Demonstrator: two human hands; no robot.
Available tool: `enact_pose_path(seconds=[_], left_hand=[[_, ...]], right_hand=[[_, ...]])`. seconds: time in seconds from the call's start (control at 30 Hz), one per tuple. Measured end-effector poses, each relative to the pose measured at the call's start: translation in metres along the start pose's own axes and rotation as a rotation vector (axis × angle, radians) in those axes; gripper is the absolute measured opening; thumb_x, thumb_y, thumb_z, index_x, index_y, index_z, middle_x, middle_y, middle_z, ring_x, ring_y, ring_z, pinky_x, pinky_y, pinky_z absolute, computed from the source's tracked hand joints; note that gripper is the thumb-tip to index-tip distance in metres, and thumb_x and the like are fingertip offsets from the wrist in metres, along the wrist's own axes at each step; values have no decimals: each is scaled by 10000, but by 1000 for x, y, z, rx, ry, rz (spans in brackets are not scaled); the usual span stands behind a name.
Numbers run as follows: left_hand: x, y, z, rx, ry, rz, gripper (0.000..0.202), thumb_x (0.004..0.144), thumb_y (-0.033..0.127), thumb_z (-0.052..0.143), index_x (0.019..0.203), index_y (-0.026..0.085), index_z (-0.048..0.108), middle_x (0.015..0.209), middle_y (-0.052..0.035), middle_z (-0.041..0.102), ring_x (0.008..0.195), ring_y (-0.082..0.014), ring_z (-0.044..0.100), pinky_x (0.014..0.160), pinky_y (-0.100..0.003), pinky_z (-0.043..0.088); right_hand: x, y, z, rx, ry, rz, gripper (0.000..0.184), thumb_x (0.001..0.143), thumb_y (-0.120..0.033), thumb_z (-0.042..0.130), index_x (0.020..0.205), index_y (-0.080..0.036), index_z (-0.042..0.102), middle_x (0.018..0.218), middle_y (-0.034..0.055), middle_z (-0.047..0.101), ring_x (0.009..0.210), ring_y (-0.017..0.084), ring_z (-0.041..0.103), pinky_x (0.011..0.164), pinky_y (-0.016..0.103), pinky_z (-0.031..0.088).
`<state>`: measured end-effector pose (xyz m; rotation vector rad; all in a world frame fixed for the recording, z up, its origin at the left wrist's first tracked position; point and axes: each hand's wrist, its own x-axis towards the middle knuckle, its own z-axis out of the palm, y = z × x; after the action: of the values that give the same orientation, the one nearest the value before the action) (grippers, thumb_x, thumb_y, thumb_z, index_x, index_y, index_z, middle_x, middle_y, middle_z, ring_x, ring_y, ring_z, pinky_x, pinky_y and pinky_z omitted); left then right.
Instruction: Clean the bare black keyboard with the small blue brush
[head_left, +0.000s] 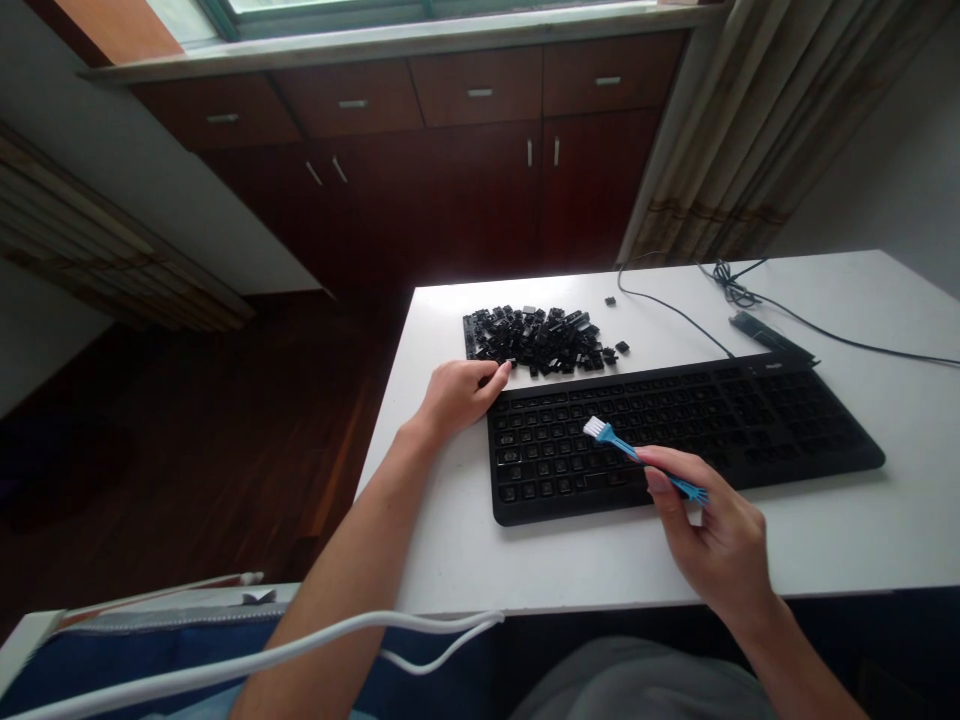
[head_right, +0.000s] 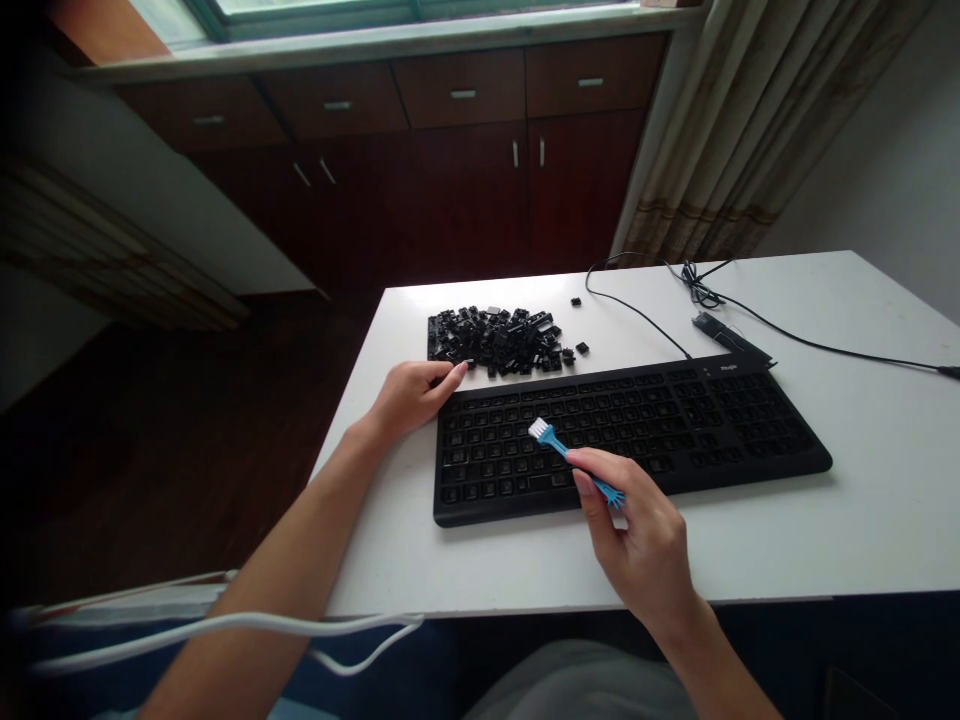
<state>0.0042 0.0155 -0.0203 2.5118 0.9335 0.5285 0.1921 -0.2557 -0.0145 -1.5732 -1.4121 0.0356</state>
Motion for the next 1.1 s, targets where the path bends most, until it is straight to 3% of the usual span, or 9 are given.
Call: enact_pose_path(seconds=[0.4, 0.67, 1.1], left_hand=[[-1, 1, 0, 14, 6, -10, 558, 1012, 494, 477, 572, 175, 352, 492, 45, 356, 483, -89, 307, 558, -281, 238], [-1, 3, -2, 4, -5, -16, 553, 1009, 484, 474, 563, 178, 362, 491, 39, 386, 480, -90, 314, 560, -281, 236], [-1, 4, -1, 14, 1, -24, 554, 1006, 500, 470, 568, 176, 370, 497, 36, 388, 496, -96, 312, 569, -287, 234]], right_hand=[[6, -3, 3, 8, -84, -57, 316, 945, -37, 587, 1210, -198, 650, 1138, 64, 687, 1066, 155, 669, 981, 277, 520], [2, 1, 2, 70, -148, -63, 390, 952, -1, 555, 1287, -197, 600, 1259, 98, 645, 1183, 178, 631, 1044, 315, 506], [-3, 5, 4, 218, -205, -39, 422, 951, 25, 515, 1300, -212, 525, 1298, 118, 644, 1199, 196, 631, 948, 354, 577]])
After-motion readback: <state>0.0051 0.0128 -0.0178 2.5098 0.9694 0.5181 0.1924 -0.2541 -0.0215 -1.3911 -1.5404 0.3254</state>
